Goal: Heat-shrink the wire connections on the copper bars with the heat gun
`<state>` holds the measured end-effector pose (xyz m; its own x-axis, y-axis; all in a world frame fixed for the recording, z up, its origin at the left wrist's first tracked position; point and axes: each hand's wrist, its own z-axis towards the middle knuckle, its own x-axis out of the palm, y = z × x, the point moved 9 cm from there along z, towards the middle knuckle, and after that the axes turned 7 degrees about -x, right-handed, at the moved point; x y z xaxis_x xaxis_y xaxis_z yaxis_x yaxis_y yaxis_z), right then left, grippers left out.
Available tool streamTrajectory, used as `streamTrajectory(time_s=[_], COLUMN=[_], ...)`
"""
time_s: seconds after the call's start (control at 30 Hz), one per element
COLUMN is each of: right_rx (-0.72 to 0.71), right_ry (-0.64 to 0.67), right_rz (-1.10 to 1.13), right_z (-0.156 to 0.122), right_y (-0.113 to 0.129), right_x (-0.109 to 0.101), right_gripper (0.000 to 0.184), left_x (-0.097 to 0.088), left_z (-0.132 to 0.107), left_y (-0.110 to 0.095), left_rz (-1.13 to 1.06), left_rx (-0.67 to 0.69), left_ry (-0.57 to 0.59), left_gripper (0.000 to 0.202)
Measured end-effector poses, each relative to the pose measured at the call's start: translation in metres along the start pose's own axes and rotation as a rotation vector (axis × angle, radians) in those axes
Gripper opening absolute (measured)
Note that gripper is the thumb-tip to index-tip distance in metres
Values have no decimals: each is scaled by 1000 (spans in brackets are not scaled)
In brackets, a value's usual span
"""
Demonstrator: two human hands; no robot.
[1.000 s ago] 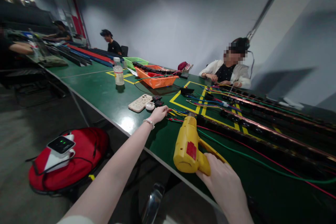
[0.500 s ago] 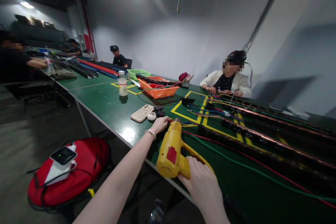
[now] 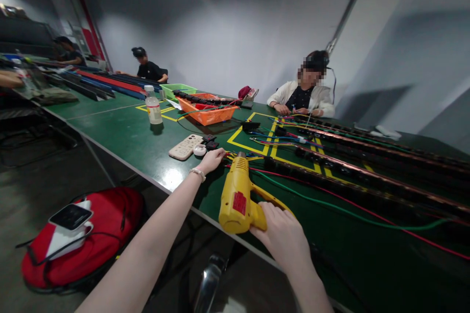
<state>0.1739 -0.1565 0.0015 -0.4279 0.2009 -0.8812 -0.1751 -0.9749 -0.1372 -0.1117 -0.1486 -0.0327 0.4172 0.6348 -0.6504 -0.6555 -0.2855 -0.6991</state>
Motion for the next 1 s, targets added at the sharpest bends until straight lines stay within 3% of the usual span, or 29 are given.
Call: streamTrajectory(time_s=[0.53, 1.0], right_rx=[45, 21], right_ry=[-37, -30], right_rz=[-135, -96], right_z=[-30, -26], right_y=[-45, -31], right_x=[-13, -14], right_gripper=[38, 39], left_x=[-1, -2], left_z=[-2, 2], left_y=[0, 2], left_rz=[-68, -25], left_rx=[-30, -21], left_ry=[38, -1], left_gripper=[27, 27])
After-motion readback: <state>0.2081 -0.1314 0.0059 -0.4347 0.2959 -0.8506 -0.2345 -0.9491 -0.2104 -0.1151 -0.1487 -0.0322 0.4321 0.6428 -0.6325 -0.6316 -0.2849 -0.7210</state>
